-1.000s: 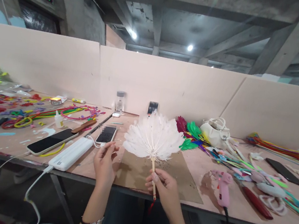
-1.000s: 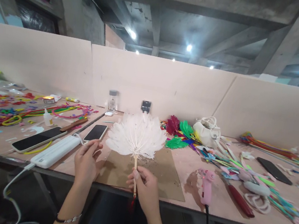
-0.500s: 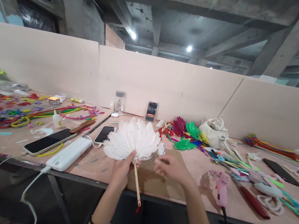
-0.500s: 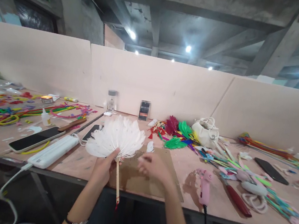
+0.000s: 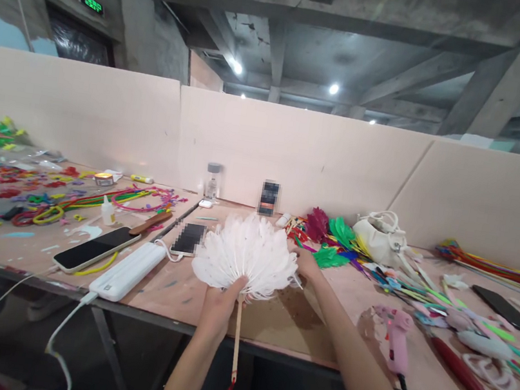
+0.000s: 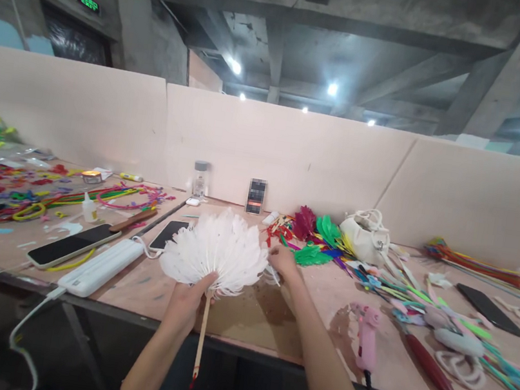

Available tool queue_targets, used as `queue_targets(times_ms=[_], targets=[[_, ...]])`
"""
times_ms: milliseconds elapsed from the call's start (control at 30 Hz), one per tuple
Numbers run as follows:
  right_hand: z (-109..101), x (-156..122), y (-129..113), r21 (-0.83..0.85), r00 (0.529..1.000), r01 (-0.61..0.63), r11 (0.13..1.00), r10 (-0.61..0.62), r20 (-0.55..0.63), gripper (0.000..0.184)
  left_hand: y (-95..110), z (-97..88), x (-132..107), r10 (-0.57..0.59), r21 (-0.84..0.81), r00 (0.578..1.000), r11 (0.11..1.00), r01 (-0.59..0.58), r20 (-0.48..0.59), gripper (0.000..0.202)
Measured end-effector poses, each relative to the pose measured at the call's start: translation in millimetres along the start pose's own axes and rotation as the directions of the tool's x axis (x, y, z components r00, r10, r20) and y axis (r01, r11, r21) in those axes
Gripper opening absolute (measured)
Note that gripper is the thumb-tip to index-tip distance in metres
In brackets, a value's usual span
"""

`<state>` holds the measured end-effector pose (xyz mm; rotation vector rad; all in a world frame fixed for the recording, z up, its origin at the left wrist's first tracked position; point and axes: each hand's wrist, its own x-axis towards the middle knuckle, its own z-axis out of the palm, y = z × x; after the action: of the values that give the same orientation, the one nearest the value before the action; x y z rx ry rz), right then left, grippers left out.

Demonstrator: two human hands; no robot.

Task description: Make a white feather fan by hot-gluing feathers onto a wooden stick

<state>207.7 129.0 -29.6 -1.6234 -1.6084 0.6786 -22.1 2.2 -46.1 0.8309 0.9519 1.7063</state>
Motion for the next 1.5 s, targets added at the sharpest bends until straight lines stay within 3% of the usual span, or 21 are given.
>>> queue_targets(times_ms=[167, 267, 367, 467, 567, 700, 833, 933, 1067, 1133, 1333, 1500], targets=[[-38, 4, 8, 0.379, 0.996, 0.03, 0.925, 0.002, -0.085, 0.015, 0, -1.7, -3, -0.008, 0.08, 1.0, 0.997, 0.007, 0.017, 0.061], [-64, -2, 5, 0.606, 0.982, 0.167, 0.777, -0.075, -0.173, 0.012, 2, -2.4, -5, -0.036, 0.103, 0.999, 0.994, 0.031, 0.042, 0.062], [-82, -9, 1, 0.759, 0.963, 0.262, 0.596, -0.108, -0.248, 0.008, 3, -1.8, -6, 0.019, 0.069, 0.995, 0.997, -0.026, 0.102, 0.059], [-92, -13, -3, 0.838, 0.95, 0.308, 0.449, -0.101, -0.295, 0.007, 5, -0.1, -7, 0.012, 0.042, 0.985, 0.999, -0.019, 0.172, 0.06], [-101, -18, -7, 0.873, 0.932, 0.362, 0.329, -0.098, -0.349, 0.009, 7, 1.0, -8, 0.003, 0.123, 0.977, 0.992, -0.03, 0.215, 0.062], [-113, -32, -19, 0.871, 0.901, 0.433, 0.231, -0.135, -0.412, 0.024, 10, 1.3, -11, -0.036, 0.16, 0.951, 0.987, -0.015, 0.308, 0.053], [-115, -53, -43, 0.84, 0.886, 0.459, 0.29, -0.216, -0.41, 0.034, 10, 2.3, -13, -0.081, 0.112, 0.91, 0.993, 0.039, 0.408, 0.035], [-108, -70, -66, 0.786, 0.892, 0.44, 0.435, -0.311, -0.327, 0.029, 11, 3.8, -15, -0.106, 0.094, 0.909, 0.993, 0.074, 0.403, 0.034], [-98, -86, -101, 0.626, 0.9, 0.401, 0.669, -0.415, -0.134, 0.024, 13, 4.8, -15, -0.143, 0.074, 0.912, 0.99, 0.124, 0.383, 0.04], [-94, -91, -117, 0.54, 0.893, 0.404, 0.738, -0.446, -0.059, 0.022, 12, 4.1, -14, -0.175, 0.066, 0.903, 0.984, 0.163, 0.393, 0.041], [-83, -100, -146, 0.389, 0.868, 0.449, 0.804, -0.496, 0.025, 0.016, 7, 1.6, -11, -0.233, 0.062, 0.879, 0.972, 0.228, 0.416, 0.036], [-87, -97, -147, 0.367, 0.852, 0.512, 0.777, -0.516, -0.096, 0.016, 10, 2.1, -12, -0.226, 0.041, 0.879, 0.972, 0.231, 0.42, 0.034]])
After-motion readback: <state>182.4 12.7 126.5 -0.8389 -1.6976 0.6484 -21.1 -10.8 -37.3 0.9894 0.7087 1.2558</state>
